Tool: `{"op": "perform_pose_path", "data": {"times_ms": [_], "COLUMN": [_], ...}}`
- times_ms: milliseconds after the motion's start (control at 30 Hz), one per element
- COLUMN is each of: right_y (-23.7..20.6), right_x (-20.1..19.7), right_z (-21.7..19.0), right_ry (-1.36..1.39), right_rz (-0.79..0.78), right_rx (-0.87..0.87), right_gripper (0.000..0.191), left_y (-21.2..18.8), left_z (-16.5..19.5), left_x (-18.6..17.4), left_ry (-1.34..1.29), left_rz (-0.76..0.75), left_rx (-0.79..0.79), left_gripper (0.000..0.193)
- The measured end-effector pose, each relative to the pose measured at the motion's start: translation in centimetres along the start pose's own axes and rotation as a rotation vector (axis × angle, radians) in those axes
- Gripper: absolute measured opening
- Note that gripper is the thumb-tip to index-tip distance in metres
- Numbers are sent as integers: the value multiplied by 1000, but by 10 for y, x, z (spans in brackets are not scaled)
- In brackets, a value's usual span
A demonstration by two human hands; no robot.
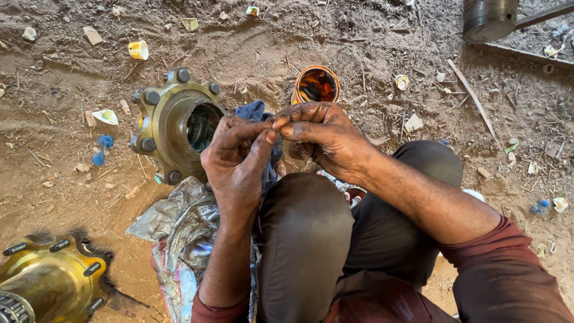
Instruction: The person sits on the ground and applies grease to a wheel hub assembly using a rag. They repeatedly dip the rag into a grease container and wipe the interior and exterior surfaces of the hub.
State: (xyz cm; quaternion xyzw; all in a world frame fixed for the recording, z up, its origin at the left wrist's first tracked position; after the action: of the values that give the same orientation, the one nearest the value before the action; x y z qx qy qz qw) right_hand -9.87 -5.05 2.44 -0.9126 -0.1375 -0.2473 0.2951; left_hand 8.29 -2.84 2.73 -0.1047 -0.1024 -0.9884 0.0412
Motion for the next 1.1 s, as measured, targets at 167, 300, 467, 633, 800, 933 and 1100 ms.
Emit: {"op": "perform_pose_path", "data": {"times_ms": [167, 300, 467, 633, 800, 933, 1100], "right_y": [0, -1, -1, 1, 0, 0, -1], "right_x": [0, 0, 1, 2, 2, 2, 2], "right_z": [0, 1, 3, 5, 5, 6, 8], "right_ry": [21, 23, 4, 21, -9, -62, -157], "right_rz": [-8, -3, 7, -8, 17, 45, 62], "right_rx": [20, 16, 6, 19, -16, -75, -114], "right_gripper": [16, 16, 17, 17, 16, 15, 15], "left_y": [-1, -2, -3, -3, -4, -4, -5], "left_z": [0, -2, -4, -4, -1, -1, -3], "left_x": [1, 1, 0, -1, -1, -2, -3], "left_ry": [-24, -62, -74, -47, -14, -11, -17], "left_rz": [6, 13, 9, 23, 17, 10, -2], "left_rx": [-5, -4, 9, 4, 20, 12, 27], "left_gripper": [12, 10, 11, 8, 7, 6, 3]}}
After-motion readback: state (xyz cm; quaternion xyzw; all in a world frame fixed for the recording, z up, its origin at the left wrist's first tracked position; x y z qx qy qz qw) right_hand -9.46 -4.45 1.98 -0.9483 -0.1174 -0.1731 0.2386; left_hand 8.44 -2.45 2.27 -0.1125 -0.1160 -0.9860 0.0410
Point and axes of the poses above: each hand's wrist, its own y-axis towards the middle knuckle, its own x-axis out of the palm, z = x × y, the point moved 2 cm from there along y, towards the middle knuckle, and after that the axes turned 7 degrees about x, right-handed, at the moved point
